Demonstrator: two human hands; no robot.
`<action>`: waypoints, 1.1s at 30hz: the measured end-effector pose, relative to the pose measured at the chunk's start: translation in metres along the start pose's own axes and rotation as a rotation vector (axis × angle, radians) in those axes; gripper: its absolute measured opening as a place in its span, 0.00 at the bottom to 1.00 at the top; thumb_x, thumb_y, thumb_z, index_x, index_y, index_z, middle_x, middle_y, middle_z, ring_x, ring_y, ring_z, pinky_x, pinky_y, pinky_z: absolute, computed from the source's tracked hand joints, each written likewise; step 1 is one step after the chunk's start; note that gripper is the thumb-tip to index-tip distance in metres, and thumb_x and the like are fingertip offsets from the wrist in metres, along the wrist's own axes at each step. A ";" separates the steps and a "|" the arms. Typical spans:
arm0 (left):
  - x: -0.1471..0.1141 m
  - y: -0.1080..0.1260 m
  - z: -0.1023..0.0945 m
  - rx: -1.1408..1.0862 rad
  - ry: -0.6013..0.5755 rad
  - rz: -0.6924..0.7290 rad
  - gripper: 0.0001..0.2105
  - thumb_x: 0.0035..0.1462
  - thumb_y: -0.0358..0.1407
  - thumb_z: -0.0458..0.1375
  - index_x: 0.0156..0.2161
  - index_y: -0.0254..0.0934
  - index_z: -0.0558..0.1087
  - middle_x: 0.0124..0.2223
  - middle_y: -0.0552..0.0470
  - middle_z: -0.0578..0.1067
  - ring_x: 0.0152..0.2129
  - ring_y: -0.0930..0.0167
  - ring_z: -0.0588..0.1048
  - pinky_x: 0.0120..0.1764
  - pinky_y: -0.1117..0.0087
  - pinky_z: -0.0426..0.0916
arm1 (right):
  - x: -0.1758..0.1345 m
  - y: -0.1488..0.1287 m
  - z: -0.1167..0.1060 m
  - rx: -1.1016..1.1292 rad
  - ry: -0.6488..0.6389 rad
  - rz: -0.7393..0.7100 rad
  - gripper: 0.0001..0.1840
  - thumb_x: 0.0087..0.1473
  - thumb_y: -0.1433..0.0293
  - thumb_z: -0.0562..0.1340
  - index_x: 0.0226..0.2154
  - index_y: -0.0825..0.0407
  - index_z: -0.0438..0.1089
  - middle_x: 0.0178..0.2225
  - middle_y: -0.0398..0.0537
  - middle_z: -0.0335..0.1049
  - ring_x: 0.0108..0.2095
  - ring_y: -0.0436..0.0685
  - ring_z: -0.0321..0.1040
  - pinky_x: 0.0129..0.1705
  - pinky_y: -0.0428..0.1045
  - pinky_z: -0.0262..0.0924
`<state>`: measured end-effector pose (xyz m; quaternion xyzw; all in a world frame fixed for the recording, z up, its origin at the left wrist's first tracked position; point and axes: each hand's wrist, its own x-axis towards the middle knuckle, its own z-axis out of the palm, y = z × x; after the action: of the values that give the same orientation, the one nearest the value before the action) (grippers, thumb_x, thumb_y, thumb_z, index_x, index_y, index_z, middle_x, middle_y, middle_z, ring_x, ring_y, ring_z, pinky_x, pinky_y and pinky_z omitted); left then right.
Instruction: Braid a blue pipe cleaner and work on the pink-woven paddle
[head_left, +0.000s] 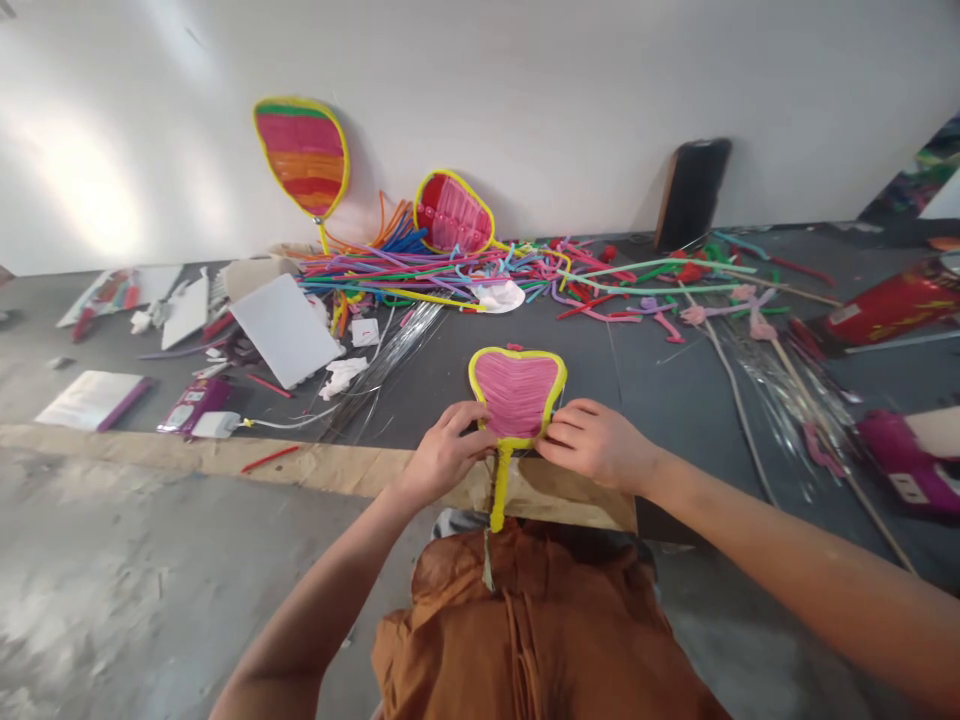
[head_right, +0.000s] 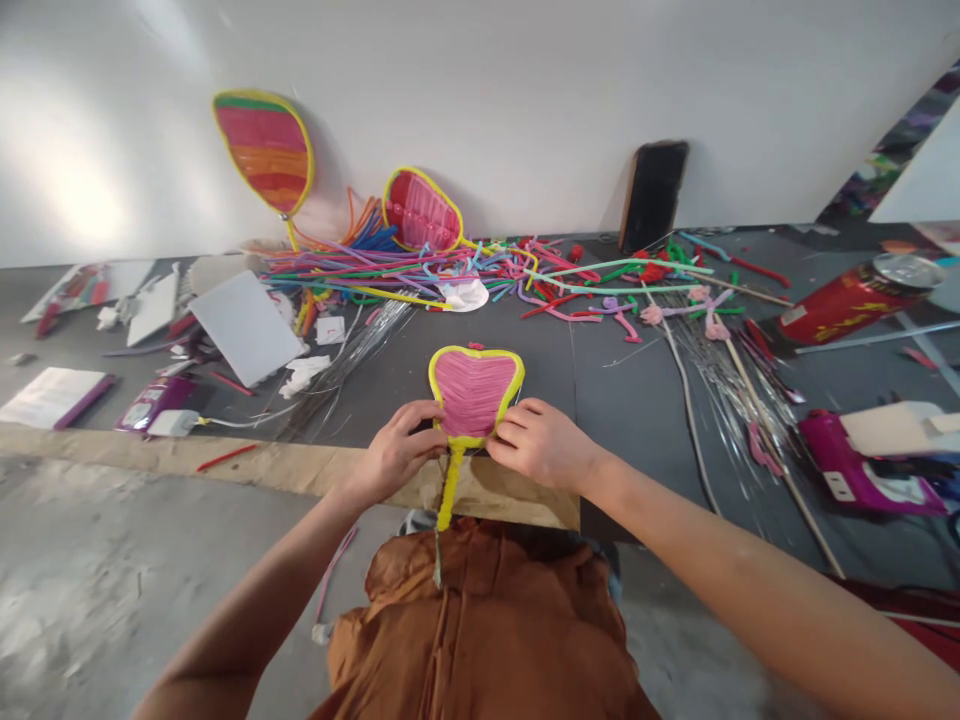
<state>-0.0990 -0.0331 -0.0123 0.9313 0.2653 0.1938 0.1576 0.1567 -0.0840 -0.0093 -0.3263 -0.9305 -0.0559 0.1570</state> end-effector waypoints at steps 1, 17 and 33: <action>0.001 0.001 0.000 -0.010 -0.005 -0.007 0.08 0.60 0.31 0.54 0.40 0.39 0.76 0.47 0.46 0.72 0.50 0.65 0.67 0.52 0.60 0.66 | 0.001 0.000 0.000 -0.007 -0.003 0.000 0.16 0.60 0.75 0.52 0.40 0.49 0.74 0.32 0.47 0.75 0.36 0.54 0.64 0.41 0.52 0.57; 0.001 -0.001 -0.004 -0.094 -0.023 -0.055 0.08 0.61 0.29 0.50 0.39 0.36 0.73 0.44 0.46 0.77 0.52 0.66 0.69 0.53 0.60 0.66 | -0.005 0.011 0.009 0.103 0.109 -0.013 0.16 0.61 0.74 0.52 0.43 0.47 0.73 0.37 0.45 0.76 0.40 0.54 0.65 0.48 0.54 0.55; 0.000 0.005 0.011 -0.064 0.157 -0.086 0.06 0.57 0.30 0.56 0.35 0.38 0.76 0.42 0.48 0.77 0.49 0.66 0.73 0.49 0.66 0.70 | 0.000 0.003 0.006 -0.102 0.140 -0.109 0.12 0.59 0.76 0.55 0.35 0.49 0.73 0.31 0.44 0.75 0.35 0.52 0.64 0.48 0.56 0.55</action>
<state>-0.0917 -0.0394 -0.0197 0.8955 0.3102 0.2676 0.1741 0.1571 -0.0805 -0.0148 -0.2781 -0.9295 -0.1342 0.2017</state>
